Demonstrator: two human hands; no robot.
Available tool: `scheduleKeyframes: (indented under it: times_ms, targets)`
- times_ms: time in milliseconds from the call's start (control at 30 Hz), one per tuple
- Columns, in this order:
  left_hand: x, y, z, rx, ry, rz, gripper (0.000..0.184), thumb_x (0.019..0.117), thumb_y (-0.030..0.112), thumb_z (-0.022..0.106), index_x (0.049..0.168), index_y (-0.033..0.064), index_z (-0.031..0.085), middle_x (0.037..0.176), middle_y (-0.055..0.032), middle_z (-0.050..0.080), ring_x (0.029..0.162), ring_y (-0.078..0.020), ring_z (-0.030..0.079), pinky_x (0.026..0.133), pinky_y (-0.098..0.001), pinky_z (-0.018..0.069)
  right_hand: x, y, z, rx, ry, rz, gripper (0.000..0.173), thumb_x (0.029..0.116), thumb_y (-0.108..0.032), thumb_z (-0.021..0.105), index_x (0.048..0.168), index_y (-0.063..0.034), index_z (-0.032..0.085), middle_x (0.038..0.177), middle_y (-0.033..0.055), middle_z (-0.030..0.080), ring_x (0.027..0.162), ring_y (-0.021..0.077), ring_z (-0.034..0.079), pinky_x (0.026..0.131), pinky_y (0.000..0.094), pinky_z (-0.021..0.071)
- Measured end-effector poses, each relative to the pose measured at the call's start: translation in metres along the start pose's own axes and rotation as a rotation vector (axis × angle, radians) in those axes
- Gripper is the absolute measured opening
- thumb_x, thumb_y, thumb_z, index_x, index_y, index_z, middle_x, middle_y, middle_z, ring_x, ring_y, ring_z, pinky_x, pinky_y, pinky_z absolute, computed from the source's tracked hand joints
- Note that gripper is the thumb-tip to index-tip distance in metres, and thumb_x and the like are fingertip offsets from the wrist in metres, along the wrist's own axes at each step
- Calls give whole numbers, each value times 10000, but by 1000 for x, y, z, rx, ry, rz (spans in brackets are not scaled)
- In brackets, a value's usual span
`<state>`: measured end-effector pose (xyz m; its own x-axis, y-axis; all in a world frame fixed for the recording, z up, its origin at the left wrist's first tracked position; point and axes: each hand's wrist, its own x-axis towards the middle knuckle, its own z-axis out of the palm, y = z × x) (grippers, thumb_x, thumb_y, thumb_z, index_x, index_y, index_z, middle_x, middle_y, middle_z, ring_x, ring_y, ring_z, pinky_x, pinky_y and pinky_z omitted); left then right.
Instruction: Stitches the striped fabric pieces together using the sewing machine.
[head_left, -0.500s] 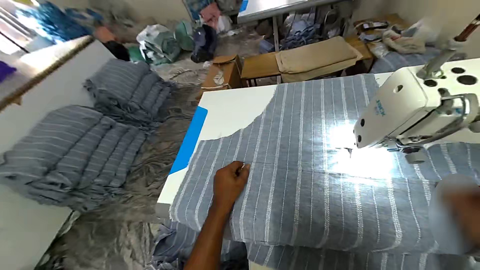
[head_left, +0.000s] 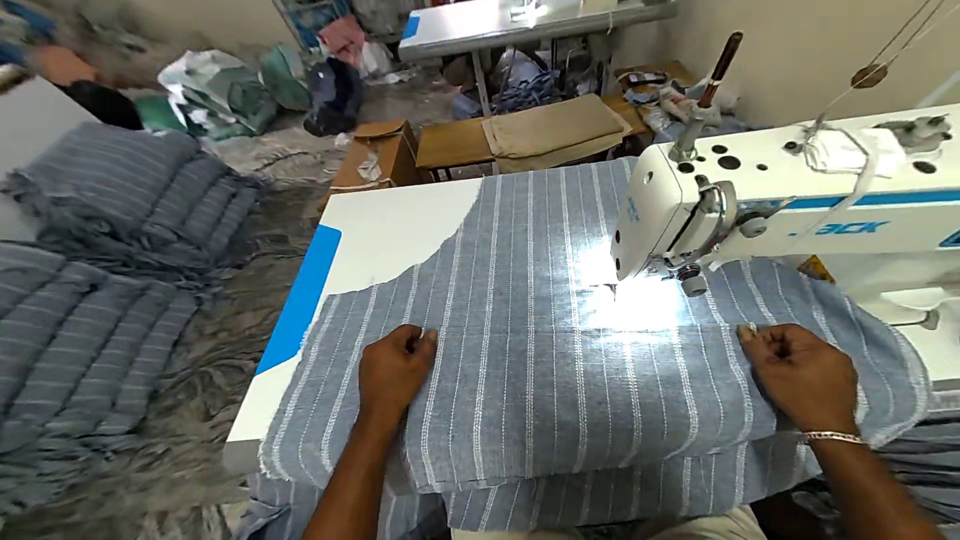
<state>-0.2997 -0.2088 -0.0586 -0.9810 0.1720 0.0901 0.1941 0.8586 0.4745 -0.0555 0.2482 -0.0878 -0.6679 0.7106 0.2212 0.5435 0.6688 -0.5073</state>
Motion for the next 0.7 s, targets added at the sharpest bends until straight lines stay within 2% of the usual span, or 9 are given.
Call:
scheduleKeyframes:
  times_ms: [167,233,300,333,400,433,533,633,700]
  targets:
    - [-3,11,3,130,40,-1,285,1017,351,649,1002,78,732,830,-137,707,773,-338,683,691,-612,524,-1,-1,1,-41,-9,5,376,991,-474,643,954,-103,690,727,94,645,660,304,625,588,580,462]
    - [-6,7,5,231,70,57,356,1024,392,596,1129,77,725,1112,-200,685,1063,-433,642,853,-686,493,0,-8,2,-94,-26,0,343,994,-432,652,973,-90,682,749,122,658,688,347,647,599,618,480]
    - [-5,-15,3,272,51,68,555,1043,520,454,1398,124,612,1475,-236,527,1385,-504,453,1039,-787,336,1,-27,6,-120,-55,-10,331,1003,-379,643,998,-51,684,791,170,677,731,401,670,622,653,499]
    - [1,-32,-2,275,38,55,635,1044,573,399,1492,146,538,1567,-246,438,1465,-520,352,1097,-824,232,2,-43,11,-117,-84,-11,349,1009,-386,632,1001,-41,687,818,183,686,764,410,682,644,654,513]
    - [20,-75,-18,280,30,32,709,1046,633,334,1566,164,448,1626,-255,349,1510,-540,250,1110,-851,128,0,-84,29,-110,-137,-38,360,1013,-397,593,976,-52,687,847,169,697,808,383,704,668,617,545]
    - [29,-95,-28,293,43,23,733,1038,657,317,1574,171,438,1627,-253,353,1509,-538,258,1108,-855,135,-1,-105,41,-110,-160,-52,344,1008,-406,571,970,-82,681,861,140,699,819,346,707,669,578,555]
    - [35,-104,-60,275,18,-36,701,1058,588,347,1578,125,428,1633,-255,340,1517,-505,268,1144,-804,150,-3,-148,51,-90,-187,-123,388,974,-445,633,1167,-111,677,1025,142,706,907,338,709,690,540,581]
    - [31,-100,-68,272,17,-84,685,1067,556,346,1574,104,432,1637,-247,340,1531,-483,253,1184,-754,135,2,-127,45,-170,-116,-235,629,915,-586,665,1277,-71,676,1265,199,660,1185,399,614,893,608,508]
    - [38,-111,-60,278,42,-75,709,1056,596,318,1574,127,439,1636,-244,345,1531,-486,250,1174,-768,130,12,-92,46,-257,-139,-234,849,914,-761,502,1419,-84,592,1521,193,507,1433,394,441,1117,648,372]
